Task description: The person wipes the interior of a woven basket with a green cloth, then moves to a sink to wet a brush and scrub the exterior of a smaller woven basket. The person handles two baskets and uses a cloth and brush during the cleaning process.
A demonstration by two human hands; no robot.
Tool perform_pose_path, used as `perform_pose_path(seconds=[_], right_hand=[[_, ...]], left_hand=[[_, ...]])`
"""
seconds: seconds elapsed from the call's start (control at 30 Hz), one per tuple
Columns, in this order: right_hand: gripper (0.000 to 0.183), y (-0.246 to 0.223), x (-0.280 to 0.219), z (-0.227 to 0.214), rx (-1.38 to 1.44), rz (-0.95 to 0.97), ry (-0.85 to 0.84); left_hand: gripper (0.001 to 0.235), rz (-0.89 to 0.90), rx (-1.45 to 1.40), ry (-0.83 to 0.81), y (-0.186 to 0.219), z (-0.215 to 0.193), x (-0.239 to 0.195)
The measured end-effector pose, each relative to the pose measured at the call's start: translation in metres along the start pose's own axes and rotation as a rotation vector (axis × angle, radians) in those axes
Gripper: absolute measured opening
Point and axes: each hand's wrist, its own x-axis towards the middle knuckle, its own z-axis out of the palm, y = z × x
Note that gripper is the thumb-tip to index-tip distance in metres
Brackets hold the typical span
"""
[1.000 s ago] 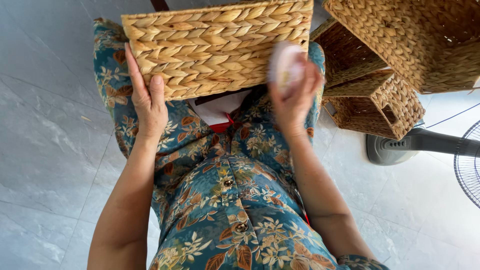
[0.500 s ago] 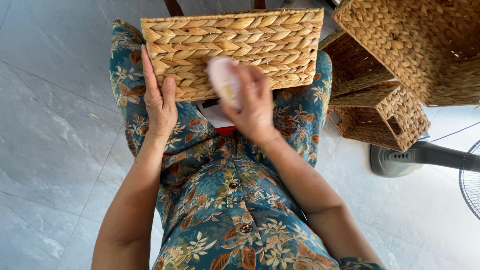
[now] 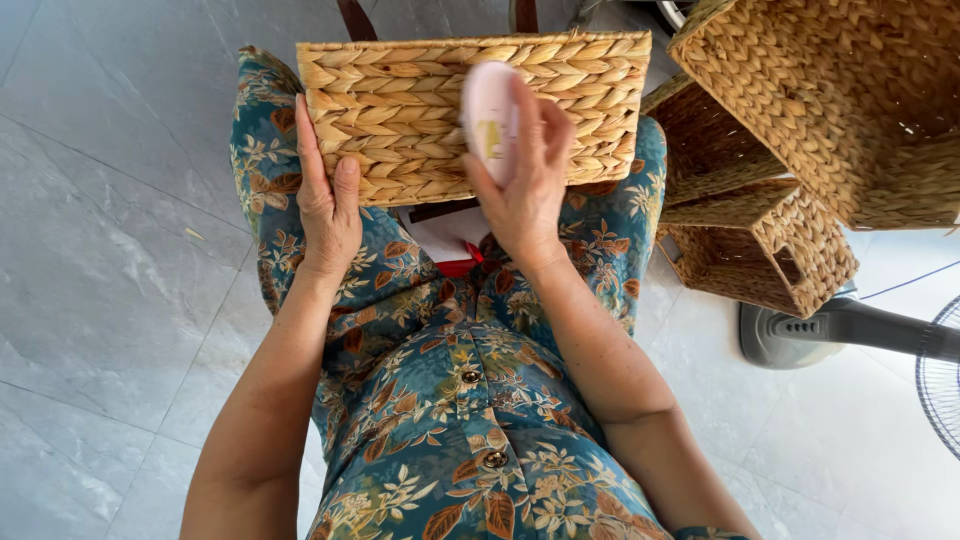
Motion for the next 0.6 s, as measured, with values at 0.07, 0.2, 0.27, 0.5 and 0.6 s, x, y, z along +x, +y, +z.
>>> perform_pose_path(seconds=[0.07,0.2,0.27,0.5,0.6], right_hand=[[0.090,0.004,0.004,-0.002,0.010,-0.029,-0.004],[0.083,0.048,0.027,-0.041,0.073,0.143,0.241],[0.083,0.061,0.027,-0.059,-0.007,0.182,0.281],[0.098,-0.009,0.019,0.001,0.016,0.047,0.109],[0.098,-0.033,0.020,0.019,0.068,-0.099,-0.070]], left_hand=[[0.062,0.027,-0.017,-0.001,-0.001,0.000,0.000],[0.064,0.022,-0.011,0.006,-0.006,0.001,-0.002],[0.060,0.061,0.001,0.014,-0.008,0.001,-0.002],[0.063,0.045,0.022,0.031,-0.007,-0.001,-0.002],[0.062,0.051,0.046,0.032,-0.006,0.000,-0.001]])
